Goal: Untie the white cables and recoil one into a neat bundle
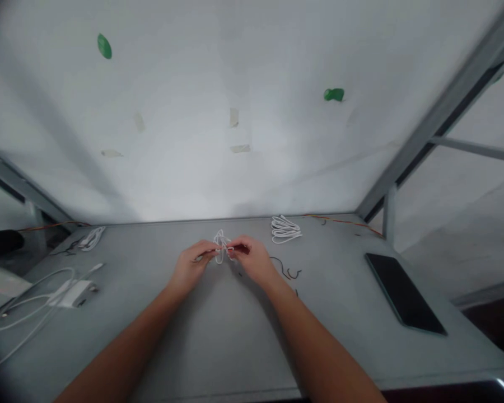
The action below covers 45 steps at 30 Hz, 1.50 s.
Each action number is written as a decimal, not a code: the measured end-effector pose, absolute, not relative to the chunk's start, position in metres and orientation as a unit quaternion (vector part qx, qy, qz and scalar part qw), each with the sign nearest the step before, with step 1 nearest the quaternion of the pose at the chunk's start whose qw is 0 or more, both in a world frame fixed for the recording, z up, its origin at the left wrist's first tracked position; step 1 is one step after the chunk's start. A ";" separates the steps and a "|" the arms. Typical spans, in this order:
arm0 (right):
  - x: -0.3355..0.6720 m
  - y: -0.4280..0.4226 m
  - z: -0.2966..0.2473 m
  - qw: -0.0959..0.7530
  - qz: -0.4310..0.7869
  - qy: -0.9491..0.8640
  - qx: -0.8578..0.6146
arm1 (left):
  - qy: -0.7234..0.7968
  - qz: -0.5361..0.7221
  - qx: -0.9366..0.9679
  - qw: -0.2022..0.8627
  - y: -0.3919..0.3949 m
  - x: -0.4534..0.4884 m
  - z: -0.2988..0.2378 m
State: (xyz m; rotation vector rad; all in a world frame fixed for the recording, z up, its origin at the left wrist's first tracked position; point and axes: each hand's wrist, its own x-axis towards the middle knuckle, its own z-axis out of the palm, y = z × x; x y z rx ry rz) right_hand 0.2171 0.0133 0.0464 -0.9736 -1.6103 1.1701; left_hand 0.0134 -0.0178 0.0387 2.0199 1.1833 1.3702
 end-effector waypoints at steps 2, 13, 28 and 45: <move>0.216 0.013 0.047 0.444 0.476 -0.648 -0.395 | 0.431 0.498 0.717 0.229 -0.018 0.015 0.038; 0.282 0.055 0.047 0.653 0.352 -0.414 -0.527 | 0.689 0.601 0.390 0.107 0.013 -0.070 0.037; 0.231 0.027 0.037 0.281 0.516 -0.566 -0.578 | 0.786 0.134 0.603 -0.005 -0.006 -0.015 0.033; 0.192 0.007 0.042 0.431 0.756 -0.393 -0.298 | 0.595 0.439 0.637 0.219 -0.023 0.045 0.028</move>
